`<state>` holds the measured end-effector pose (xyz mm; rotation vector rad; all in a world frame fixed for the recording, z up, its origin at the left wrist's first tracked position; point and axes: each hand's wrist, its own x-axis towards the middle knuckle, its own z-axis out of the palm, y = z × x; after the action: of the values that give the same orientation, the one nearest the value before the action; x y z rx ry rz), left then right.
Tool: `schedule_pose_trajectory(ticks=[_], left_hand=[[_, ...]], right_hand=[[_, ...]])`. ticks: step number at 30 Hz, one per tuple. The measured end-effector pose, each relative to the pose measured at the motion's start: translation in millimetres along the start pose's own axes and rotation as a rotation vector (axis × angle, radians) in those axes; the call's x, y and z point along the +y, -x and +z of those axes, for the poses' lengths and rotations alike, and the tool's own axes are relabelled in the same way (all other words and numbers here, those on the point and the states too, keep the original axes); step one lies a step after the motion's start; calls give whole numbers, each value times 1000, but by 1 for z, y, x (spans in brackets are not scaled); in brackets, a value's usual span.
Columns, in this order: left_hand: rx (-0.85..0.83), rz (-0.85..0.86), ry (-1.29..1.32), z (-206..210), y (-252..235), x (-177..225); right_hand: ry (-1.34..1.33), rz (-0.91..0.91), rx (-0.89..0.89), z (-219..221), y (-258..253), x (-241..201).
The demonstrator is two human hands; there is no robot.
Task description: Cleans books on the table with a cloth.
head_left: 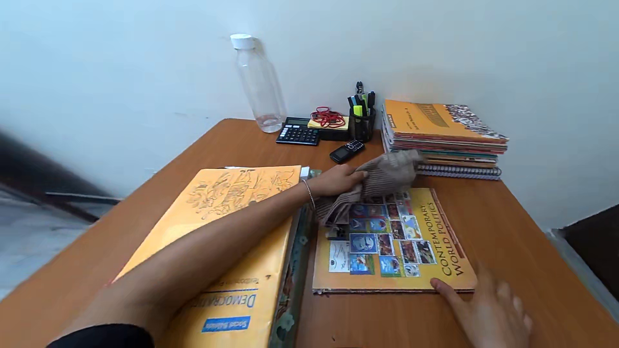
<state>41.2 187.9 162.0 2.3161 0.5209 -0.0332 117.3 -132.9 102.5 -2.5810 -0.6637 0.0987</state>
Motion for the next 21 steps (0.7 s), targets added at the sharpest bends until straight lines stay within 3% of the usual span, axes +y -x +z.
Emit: schedule_pose_trajectory(ticks=[5,10,16,21], left_hand=[[2,77,170,4,4,-5],[-161,-73,246,11,-3,-5],[-175,-142,361,9,-2,-1],[-159,-103,376,9,1,-3]], right_hand=[[-167,104,-228,-7,-33,20],[-364,111,-224,-4,-32,23],[-1374,210,-81,-9,-3,-16],[-1574,342,187,9,-4,-39]])
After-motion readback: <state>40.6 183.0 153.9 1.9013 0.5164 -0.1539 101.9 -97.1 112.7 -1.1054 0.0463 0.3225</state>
